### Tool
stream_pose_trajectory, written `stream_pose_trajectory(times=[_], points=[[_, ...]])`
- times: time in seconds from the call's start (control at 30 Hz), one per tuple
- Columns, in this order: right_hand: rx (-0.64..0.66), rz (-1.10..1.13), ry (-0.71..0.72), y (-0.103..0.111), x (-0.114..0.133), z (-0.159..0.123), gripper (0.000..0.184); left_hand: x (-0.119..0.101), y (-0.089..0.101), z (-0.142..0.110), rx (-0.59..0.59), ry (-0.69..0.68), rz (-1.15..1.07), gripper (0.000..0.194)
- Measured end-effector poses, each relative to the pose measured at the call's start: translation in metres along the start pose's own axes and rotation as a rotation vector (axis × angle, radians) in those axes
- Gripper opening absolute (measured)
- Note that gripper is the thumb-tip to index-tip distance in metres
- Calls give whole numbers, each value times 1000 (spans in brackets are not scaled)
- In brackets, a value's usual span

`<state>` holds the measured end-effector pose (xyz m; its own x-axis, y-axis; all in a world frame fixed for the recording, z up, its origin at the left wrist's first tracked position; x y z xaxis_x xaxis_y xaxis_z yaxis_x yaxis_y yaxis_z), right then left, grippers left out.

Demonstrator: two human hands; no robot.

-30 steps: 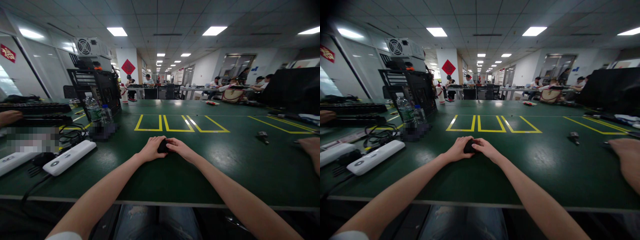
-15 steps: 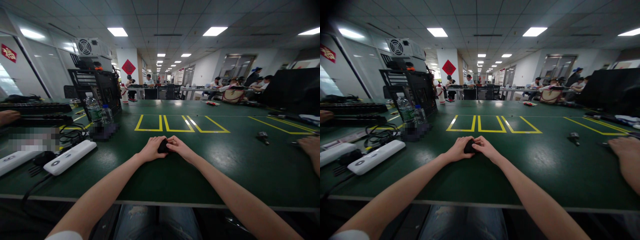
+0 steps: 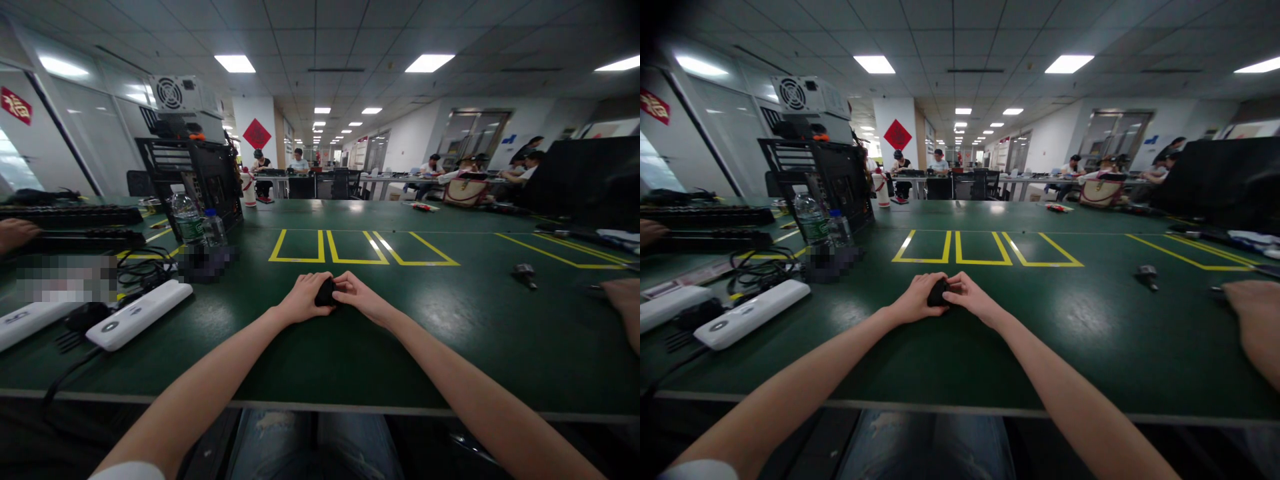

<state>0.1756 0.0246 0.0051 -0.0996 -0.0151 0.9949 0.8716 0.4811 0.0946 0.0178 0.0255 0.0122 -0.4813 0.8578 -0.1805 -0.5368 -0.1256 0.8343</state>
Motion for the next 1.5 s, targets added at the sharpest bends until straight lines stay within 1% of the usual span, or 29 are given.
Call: stream_pose_trajectory(times=[0.1,0.3,0.37,0.43,0.53,0.57,0.73,0.93,1.03,1.1,1.17,1.23,1.27,1.4,1.5], points=[[-64,-20,-15,0,-1,2,24,0,0,0,-2,0,-7,62],[-100,-21,-71,2,-4,7,33,0,0,0,5,18,-13,61],[-86,-36,-85,2,-2,5,31,0,1,0,5,18,-13,61],[-42,-46,-64,2,1,3,31,0,1,0,6,13,-14,61],[39,-14,-21,1,3,0,38,-1,1,0,2,3,-10,60],[46,-5,-20,0,3,0,39,-1,1,0,0,1,-8,60],[-72,-7,-27,1,-1,3,26,-1,1,0,5,8,-4,62],[-82,-1,-74,1,-2,6,30,-2,2,0,10,12,-9,61],[-65,-20,-91,3,-2,6,30,-2,3,0,9,2,-3,61],[-30,-39,-58,3,-1,5,30,-2,2,0,8,-9,0,60],[14,-31,-18,3,0,3,35,-2,2,0,6,-13,4,60],[46,-11,-8,2,0,2,39,-2,2,0,4,-13,4,60],[46,-7,-12,2,1,1,39,-1,1,0,3,-13,2,60],[-36,-14,-25,0,1,1,24,-2,2,0,2,-18,-2,60],[-68,-19,-25,0,0,3,24,-2,2,0,3,-15,1,61]])
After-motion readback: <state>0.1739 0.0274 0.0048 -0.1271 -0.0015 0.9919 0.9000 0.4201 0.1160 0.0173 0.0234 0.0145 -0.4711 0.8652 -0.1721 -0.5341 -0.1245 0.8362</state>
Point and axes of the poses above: each hand's wrist, its own z-axis towards the middle knuckle, its own y-axis out of the back of the hand, x = y × z, the point moved 2 cm from there along z, towards the middle knuckle, and after that the axes turned 11 degrees about -y, right-handed, at the moved point
